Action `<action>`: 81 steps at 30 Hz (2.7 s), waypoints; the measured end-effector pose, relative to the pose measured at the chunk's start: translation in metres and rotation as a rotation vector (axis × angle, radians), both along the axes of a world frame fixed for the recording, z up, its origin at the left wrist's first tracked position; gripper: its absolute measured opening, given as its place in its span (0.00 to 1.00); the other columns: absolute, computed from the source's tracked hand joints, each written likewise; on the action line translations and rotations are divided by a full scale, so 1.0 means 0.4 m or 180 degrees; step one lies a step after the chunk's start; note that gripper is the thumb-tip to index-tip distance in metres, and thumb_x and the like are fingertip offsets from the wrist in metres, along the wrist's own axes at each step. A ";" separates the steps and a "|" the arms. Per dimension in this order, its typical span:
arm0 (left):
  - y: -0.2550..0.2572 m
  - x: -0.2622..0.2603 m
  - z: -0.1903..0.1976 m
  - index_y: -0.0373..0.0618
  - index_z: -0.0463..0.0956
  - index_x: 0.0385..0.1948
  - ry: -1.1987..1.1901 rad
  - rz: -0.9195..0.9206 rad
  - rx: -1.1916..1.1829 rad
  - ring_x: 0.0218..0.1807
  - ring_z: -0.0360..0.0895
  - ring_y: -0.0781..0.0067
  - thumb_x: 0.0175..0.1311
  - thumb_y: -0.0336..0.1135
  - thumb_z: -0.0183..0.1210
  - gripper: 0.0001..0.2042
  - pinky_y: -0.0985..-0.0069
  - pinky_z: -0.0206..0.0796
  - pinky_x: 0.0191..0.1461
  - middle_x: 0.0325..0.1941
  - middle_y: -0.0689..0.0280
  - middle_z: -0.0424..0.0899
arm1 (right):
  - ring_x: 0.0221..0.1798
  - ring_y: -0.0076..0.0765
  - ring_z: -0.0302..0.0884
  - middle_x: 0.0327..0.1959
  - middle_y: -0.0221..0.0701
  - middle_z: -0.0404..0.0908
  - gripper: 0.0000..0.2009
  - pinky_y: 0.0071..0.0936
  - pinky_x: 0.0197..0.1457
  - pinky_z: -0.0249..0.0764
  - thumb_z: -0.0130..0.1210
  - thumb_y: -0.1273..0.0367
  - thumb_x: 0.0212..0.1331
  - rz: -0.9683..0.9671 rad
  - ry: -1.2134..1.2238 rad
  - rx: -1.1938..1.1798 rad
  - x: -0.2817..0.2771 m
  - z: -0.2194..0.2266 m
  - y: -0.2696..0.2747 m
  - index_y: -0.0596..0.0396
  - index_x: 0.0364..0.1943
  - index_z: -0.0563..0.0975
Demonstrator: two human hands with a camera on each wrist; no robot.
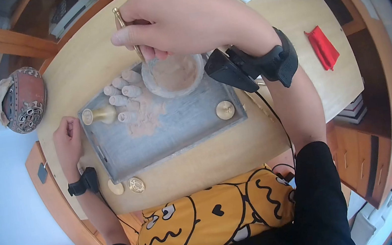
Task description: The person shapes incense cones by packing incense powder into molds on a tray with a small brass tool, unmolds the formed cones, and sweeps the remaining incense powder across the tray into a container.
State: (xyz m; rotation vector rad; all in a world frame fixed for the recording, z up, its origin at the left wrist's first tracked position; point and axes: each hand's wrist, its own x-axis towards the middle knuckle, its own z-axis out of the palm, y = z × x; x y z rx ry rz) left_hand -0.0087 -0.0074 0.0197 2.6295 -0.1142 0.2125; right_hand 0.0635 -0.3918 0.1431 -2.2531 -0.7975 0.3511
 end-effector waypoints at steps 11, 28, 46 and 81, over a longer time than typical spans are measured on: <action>-0.001 -0.008 -0.004 0.38 0.75 0.30 -0.0017 -0.0071 0.0055 0.18 0.59 0.79 0.68 0.30 0.58 0.07 0.75 0.52 0.24 0.14 0.67 0.65 | 0.26 0.25 0.80 0.24 0.32 0.82 0.16 0.24 0.32 0.75 0.51 0.62 0.74 0.0013 -0.0280 0.0638 -0.013 -0.064 -0.010 0.60 0.32 0.79; -0.008 -0.005 0.002 0.38 0.74 0.30 -0.0079 -0.0060 0.0001 0.18 0.57 0.77 0.68 0.30 0.59 0.07 0.74 0.50 0.24 0.14 0.67 0.63 | 0.20 0.16 0.72 0.19 0.25 0.77 0.16 0.17 0.25 0.70 0.52 0.64 0.73 0.0423 -0.0071 0.0642 -0.019 -0.050 -0.023 0.61 0.30 0.79; 0.008 -0.002 0.002 0.38 0.75 0.31 0.0001 -0.0090 -0.0052 0.17 0.63 0.65 0.66 0.32 0.59 0.07 0.68 0.56 0.25 0.15 0.61 0.66 | 0.18 0.24 0.77 0.18 0.31 0.79 0.11 0.20 0.23 0.70 0.57 0.68 0.69 0.0835 -0.0431 0.0389 -0.070 -0.040 -0.003 0.61 0.31 0.80; 0.020 0.014 -0.023 0.38 0.73 0.32 -0.0014 -0.0086 -0.0096 0.19 0.64 0.62 0.67 0.33 0.58 0.08 0.66 0.55 0.26 0.16 0.58 0.68 | 0.29 0.35 0.79 0.33 0.32 0.77 0.20 0.29 0.28 0.77 0.64 0.81 0.46 -0.0364 -0.1655 -0.0035 -0.473 -0.248 -0.017 0.59 0.47 0.81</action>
